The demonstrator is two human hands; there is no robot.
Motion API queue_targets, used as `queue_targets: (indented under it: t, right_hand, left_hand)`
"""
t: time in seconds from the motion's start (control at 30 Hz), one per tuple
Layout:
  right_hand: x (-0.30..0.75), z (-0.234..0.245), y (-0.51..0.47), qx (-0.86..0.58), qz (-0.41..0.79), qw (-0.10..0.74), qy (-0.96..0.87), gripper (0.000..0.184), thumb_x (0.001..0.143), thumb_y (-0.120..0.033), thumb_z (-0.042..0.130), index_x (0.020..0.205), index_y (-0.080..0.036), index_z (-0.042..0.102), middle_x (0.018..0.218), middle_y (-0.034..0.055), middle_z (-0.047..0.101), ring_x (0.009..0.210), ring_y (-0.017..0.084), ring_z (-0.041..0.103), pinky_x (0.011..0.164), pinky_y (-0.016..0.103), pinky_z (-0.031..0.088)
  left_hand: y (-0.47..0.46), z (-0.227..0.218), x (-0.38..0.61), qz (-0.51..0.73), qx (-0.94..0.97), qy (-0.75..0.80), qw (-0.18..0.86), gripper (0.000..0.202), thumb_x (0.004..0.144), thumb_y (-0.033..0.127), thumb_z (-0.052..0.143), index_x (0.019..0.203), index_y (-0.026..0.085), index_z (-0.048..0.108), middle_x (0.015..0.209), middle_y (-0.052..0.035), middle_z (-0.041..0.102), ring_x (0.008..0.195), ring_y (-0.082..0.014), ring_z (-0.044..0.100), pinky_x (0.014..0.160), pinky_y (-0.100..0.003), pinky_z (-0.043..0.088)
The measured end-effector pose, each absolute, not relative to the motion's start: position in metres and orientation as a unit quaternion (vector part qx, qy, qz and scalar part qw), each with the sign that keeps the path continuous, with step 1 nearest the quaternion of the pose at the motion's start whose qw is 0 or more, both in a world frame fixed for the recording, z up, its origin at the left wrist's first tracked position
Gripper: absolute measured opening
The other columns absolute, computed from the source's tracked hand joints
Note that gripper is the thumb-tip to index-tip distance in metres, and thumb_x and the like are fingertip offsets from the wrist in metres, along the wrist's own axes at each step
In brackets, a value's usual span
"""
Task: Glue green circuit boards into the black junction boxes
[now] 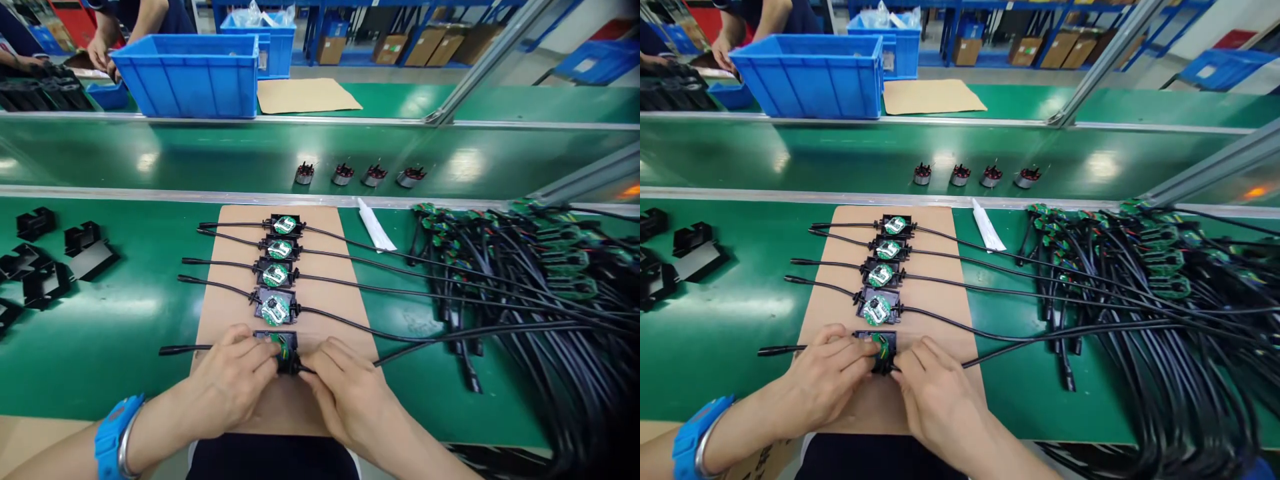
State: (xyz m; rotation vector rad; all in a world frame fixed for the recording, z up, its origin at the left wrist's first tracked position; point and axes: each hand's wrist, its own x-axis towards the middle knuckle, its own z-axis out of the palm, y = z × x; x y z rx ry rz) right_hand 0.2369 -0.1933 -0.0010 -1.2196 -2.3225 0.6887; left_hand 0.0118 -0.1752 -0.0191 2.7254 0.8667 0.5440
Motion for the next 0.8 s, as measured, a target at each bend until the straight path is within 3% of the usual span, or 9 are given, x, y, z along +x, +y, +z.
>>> queue_targets:
  t: [0.1, 0.17, 0.3, 0.43, 0.6, 0.7, 0.8]
  right_hand:
    - [0.239, -0.003, -0.191, -0.453, 0.267, 0.253, -0.812, 0.016, 0.093, -0.011, 0.042, 0.101, -0.017, 0.054, 0.089, 0.0063, 0.058, 0.08, 0.017, 0.055, 0.07, 0.029, 0.047]
    - [0.24, -0.003, -0.191, -0.458, 0.266, 0.226, -0.818, 0.018, 0.093, -0.011, 0.04, 0.103, -0.018, 0.054, 0.091, 0.0064, 0.057, 0.082, 0.017, 0.056, 0.072, 0.03, 0.047]
    - [0.241, 0.003, -0.189, -0.467, 0.27, 0.151, -0.828, 0.019, 0.095, -0.014, 0.035, 0.092, -0.018, 0.053, 0.08, 0.0039, 0.057, 0.071, 0.018, 0.055, 0.064, 0.03, 0.043]
    - [0.237, 0.012, -0.177, -0.524, 0.349, 0.066, -0.774, 0.027, 0.096, -0.022, 0.033, 0.071, -0.02, 0.042, 0.067, 0.0014, 0.054, 0.062, 0.015, 0.051, 0.057, 0.027, 0.035]
    - [0.234, 0.016, -0.162, -0.499, 0.327, 0.003, -0.803, 0.02, 0.09, -0.014, 0.033, 0.075, -0.02, 0.045, 0.067, 0.0014, 0.056, 0.06, 0.015, 0.05, 0.057, 0.028, 0.031]
    - [0.233, 0.011, -0.158, -0.48, 0.298, -0.038, -0.824, 0.016, 0.086, -0.013, 0.038, 0.076, -0.02, 0.049, 0.064, 0.0008, 0.056, 0.056, 0.016, 0.05, 0.054, 0.029, 0.028]
    - [0.234, 0.006, -0.159, -0.484, 0.277, -0.042, -0.829, 0.014, 0.084, -0.013, 0.04, 0.082, -0.019, 0.053, 0.074, 0.0038, 0.059, 0.06, 0.018, 0.053, 0.056, 0.03, 0.032]
  left_hand:
    - [-0.176, -0.019, 0.012, 0.177, 0.933, 0.295, 0.109, 0.019, 0.092, 0.01, 0.043, 0.096, 0.014, 0.06, 0.114, -0.0059, 0.065, 0.096, -0.0172, 0.059, 0.094, -0.036, 0.033]
    - [-0.177, -0.018, 0.012, 0.17, 0.935, 0.292, 0.105, 0.02, 0.092, 0.011, 0.042, 0.099, 0.014, 0.06, 0.116, -0.006, 0.065, 0.097, -0.017, 0.059, 0.094, -0.036, 0.033]
    - [-0.178, -0.02, 0.012, 0.16, 0.939, 0.287, 0.105, 0.022, 0.093, 0.01, 0.04, 0.103, 0.013, 0.06, 0.119, -0.0064, 0.063, 0.102, -0.0171, 0.057, 0.096, -0.036, 0.032]
    - [-0.178, -0.02, 0.012, 0.154, 0.938, 0.29, 0.106, 0.025, 0.091, 0.01, 0.041, 0.109, 0.013, 0.058, 0.119, -0.007, 0.062, 0.105, -0.0179, 0.055, 0.096, -0.036, 0.031]
    - [-0.178, -0.012, 0.015, 0.111, 0.947, 0.284, 0.099, 0.049, 0.085, 0.012, 0.046, 0.135, 0.011, 0.043, 0.117, -0.0091, 0.062, 0.106, -0.0212, 0.053, 0.094, -0.039, 0.03]
    - [-0.179, -0.009, 0.023, 0.084, 0.948, 0.294, 0.094, 0.045, 0.085, 0.018, 0.049, 0.129, 0.009, 0.048, 0.107, -0.0076, 0.064, 0.099, -0.0224, 0.054, 0.093, -0.04, 0.03]
    - [-0.181, -0.01, 0.029, 0.078, 0.947, 0.305, 0.068, 0.038, 0.086, 0.017, 0.048, 0.123, 0.008, 0.053, 0.1, -0.0065, 0.064, 0.093, -0.0224, 0.054, 0.093, -0.04, 0.03]
